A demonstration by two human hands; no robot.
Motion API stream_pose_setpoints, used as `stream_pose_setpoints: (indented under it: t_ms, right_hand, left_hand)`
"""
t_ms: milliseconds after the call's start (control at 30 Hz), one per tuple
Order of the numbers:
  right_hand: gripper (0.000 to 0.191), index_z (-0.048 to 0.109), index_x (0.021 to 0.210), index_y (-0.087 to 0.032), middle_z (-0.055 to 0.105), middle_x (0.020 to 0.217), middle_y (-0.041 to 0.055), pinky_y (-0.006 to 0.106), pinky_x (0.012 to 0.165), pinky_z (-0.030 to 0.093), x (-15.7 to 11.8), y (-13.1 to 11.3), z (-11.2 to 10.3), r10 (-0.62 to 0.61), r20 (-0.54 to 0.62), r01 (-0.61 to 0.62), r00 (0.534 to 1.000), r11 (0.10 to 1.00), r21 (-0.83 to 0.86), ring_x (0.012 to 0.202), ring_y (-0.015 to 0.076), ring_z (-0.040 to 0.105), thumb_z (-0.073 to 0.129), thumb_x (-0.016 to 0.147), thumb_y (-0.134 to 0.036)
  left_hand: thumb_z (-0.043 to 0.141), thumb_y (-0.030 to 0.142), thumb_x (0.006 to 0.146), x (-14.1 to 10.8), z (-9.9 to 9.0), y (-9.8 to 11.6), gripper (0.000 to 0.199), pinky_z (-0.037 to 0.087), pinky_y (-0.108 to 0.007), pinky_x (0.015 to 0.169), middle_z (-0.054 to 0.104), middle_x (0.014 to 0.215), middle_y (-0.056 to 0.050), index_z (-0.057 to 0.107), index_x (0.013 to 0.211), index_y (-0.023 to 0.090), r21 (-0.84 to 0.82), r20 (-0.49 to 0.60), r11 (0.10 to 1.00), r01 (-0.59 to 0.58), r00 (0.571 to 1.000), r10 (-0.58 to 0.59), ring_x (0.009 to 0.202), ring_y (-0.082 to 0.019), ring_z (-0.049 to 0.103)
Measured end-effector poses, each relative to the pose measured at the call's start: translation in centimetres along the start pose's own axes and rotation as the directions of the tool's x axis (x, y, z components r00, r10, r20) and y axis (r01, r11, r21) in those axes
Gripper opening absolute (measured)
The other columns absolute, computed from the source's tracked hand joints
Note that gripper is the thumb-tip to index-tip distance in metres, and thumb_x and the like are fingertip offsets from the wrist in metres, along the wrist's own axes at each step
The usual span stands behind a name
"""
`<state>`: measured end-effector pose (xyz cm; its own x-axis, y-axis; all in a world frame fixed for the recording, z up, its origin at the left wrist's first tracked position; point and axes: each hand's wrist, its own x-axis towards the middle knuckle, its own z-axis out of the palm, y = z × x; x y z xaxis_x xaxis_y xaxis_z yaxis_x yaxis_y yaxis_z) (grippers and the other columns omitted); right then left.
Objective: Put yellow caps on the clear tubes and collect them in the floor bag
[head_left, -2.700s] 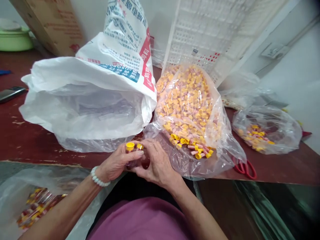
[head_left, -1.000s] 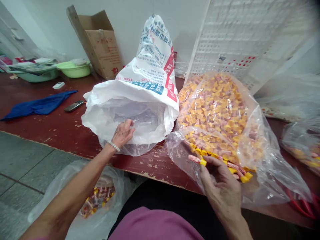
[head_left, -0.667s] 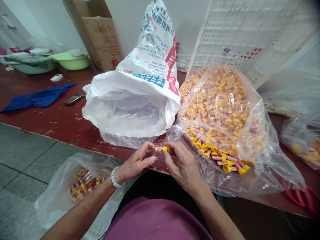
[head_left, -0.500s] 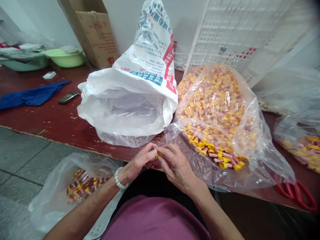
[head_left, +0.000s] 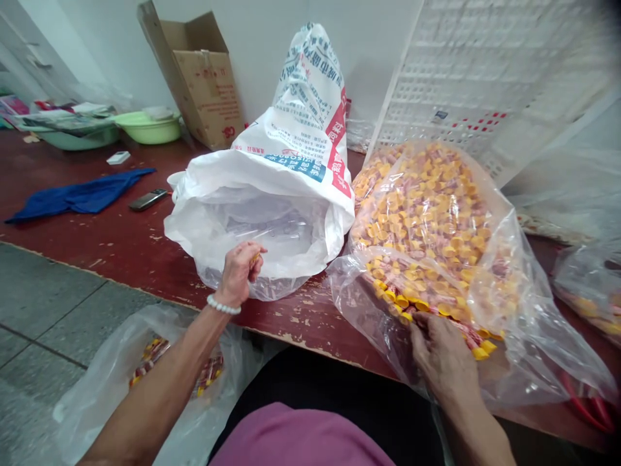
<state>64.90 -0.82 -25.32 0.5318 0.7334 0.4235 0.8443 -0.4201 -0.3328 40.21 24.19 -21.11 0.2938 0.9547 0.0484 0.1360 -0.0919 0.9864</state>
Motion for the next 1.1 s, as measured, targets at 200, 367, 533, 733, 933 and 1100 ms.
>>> stream_pose_setpoints:
  t_ms: [200,367,533,733,933,1100]
  right_hand:
    - [0.029,0.064,0.108,-0.012,0.064,0.112,0.0119,0.042,0.083,0.044,1.1,2.5,1.7,-0.124,0.175,0.183,0.977,0.907,-0.38,0.094,0.0273,0.055,0.046,0.086,-0.014]
    - [0.033,0.065,0.109,-0.015,0.065,0.11,0.0091,0.036,0.083,0.043,2.3,2.4,1.2,-0.092,0.296,0.202,0.951,0.908,-0.366,0.093,0.0247,0.053,0.047,0.083,-0.007]
    - [0.023,0.064,0.105,-0.021,0.066,0.104,0.0077,0.032,0.071,0.044,3.4,1.8,-0.3,-0.048,0.4,0.215,0.915,0.899,-0.383,0.095,0.0269,0.054,0.052,0.086,-0.022]
    - [0.018,0.062,0.099,-0.019,0.068,0.091,0.0111,0.03,0.058,0.041,4.1,-0.2,-0.5,0.08,0.386,0.112,0.919,0.885,-0.451,0.091,0.028,0.061,0.053,0.086,-0.029]
    - [0.024,0.061,0.103,-0.016,0.067,0.095,0.012,0.033,0.073,0.047,2.6,0.8,0.1,0.024,0.195,0.048,0.98,0.933,-0.356,0.094,0.0255,0.061,0.047,0.084,-0.019]
    - [0.028,0.059,0.106,-0.013,0.066,0.097,0.014,0.038,0.083,0.047,0.8,1.3,-0.3,0.067,-0.048,-0.072,0.997,0.992,-0.102,0.092,0.0241,0.061,0.042,0.086,-0.022]
  left_hand:
    - [0.058,0.021,0.067,8.2,2.0,-1.0,0.032,0.04,-0.025,0.065,0.06,0.075,-0.001,0.064,0.098,0.019,0.538,0.05,0.806,-0.247,0.964,0.263,0.071,-0.016,0.054]
    - [0.057,0.016,0.067,11.3,4.0,-1.9,0.036,0.042,-0.03,0.076,0.065,0.097,-0.006,0.069,0.1,0.024,0.687,0.243,0.625,-0.372,0.927,0.285,0.09,-0.024,0.058]
    - [0.062,0.027,0.069,12.2,4.5,-2.2,0.027,0.043,-0.031,0.075,0.063,0.101,-0.006,0.071,0.095,0.025,0.676,0.324,0.587,-0.445,0.895,0.305,0.09,-0.024,0.059]
    - [0.056,0.039,0.075,9.9,4.1,-2.0,0.037,0.044,-0.025,0.065,0.066,0.087,-0.005,0.063,0.103,0.015,0.605,0.228,0.689,-0.399,0.916,0.331,0.071,-0.015,0.058]
    - [0.051,0.034,0.078,4.3,1.1,-2.6,0.04,0.043,-0.024,0.064,0.068,0.09,-0.003,0.059,0.114,0.018,0.634,0.194,0.697,-0.334,0.942,0.275,0.069,-0.014,0.058]
    - [0.055,0.037,0.073,1.5,-2.3,-2.4,0.025,0.038,-0.029,0.06,0.068,0.078,-0.006,0.066,0.09,0.021,0.877,0.203,0.41,-0.252,0.966,0.159,0.07,-0.024,0.06]
